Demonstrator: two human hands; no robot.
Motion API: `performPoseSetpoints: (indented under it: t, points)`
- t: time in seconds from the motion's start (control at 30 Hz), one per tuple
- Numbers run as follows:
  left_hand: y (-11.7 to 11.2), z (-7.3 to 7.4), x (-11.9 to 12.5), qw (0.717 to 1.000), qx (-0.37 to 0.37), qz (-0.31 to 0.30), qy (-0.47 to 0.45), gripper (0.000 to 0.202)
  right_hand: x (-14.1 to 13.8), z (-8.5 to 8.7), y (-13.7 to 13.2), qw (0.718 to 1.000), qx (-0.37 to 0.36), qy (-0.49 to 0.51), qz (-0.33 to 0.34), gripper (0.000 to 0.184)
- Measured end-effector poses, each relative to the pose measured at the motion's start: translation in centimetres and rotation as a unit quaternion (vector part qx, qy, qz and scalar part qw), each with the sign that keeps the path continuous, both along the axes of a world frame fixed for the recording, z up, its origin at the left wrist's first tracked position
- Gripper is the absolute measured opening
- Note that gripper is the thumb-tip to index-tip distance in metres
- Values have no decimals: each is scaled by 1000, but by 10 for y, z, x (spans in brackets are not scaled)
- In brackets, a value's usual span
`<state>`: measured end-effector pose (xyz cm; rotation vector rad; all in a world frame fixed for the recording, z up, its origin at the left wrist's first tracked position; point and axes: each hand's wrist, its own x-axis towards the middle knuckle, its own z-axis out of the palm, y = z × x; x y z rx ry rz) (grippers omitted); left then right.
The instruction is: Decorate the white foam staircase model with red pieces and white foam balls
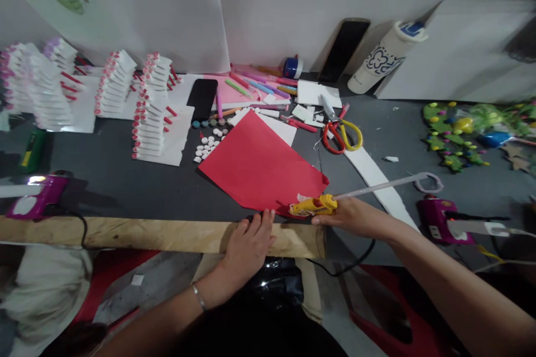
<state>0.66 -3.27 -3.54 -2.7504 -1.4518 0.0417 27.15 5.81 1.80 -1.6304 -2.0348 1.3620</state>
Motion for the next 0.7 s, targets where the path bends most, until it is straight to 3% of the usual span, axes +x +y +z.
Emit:
performPoseSetpoints:
  t: [0.1,0.23,0.37,0.53,0.7]
  points:
    - [1,1,0,1000,-4,-1,6,47,5,10,0,990,-89,-82,78,41]
    - [2,3,0,1000,-3,0,11,46,16,19,-5,982,-118,-115,87,47]
    - [2,4,-1,1000,4,0,14,46,38,19,-15,986,-105,-124,28,48]
    - [3,2,-2,1000,-1,0,19,47,64,18,-19,975,-182,-89,-87,56]
    - [4,1,-2,1000,10,-8,20,46,57,16,-20,979,-158,-58,-119,57]
